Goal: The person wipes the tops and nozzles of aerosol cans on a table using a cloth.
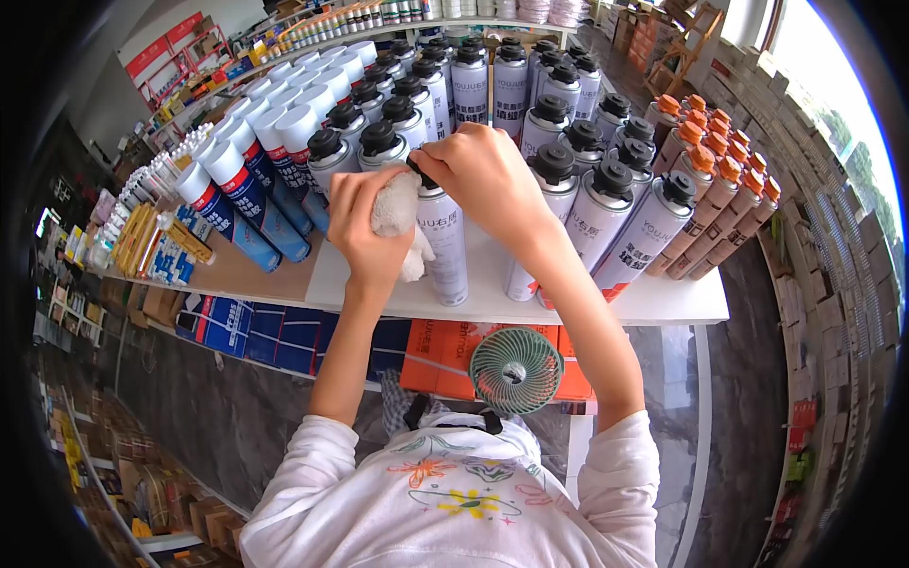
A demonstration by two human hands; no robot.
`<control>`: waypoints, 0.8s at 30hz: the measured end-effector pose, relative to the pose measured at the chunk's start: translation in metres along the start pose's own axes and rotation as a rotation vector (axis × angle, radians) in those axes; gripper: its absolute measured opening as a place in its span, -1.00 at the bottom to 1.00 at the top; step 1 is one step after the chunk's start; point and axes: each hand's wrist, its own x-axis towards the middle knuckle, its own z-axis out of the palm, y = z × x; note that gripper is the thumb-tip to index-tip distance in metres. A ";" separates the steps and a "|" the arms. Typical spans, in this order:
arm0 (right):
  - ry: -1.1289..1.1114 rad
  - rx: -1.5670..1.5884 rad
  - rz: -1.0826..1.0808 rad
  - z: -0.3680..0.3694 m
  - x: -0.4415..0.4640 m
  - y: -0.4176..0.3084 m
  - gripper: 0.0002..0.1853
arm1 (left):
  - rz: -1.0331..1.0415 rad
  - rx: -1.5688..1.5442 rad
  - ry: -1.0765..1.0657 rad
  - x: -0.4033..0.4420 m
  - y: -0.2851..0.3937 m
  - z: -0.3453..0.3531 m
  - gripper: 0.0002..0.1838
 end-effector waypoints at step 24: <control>-0.251 0.029 0.260 -0.027 0.023 -0.015 -0.78 | -0.195 -0.109 0.010 -0.006 -0.018 -0.028 -0.61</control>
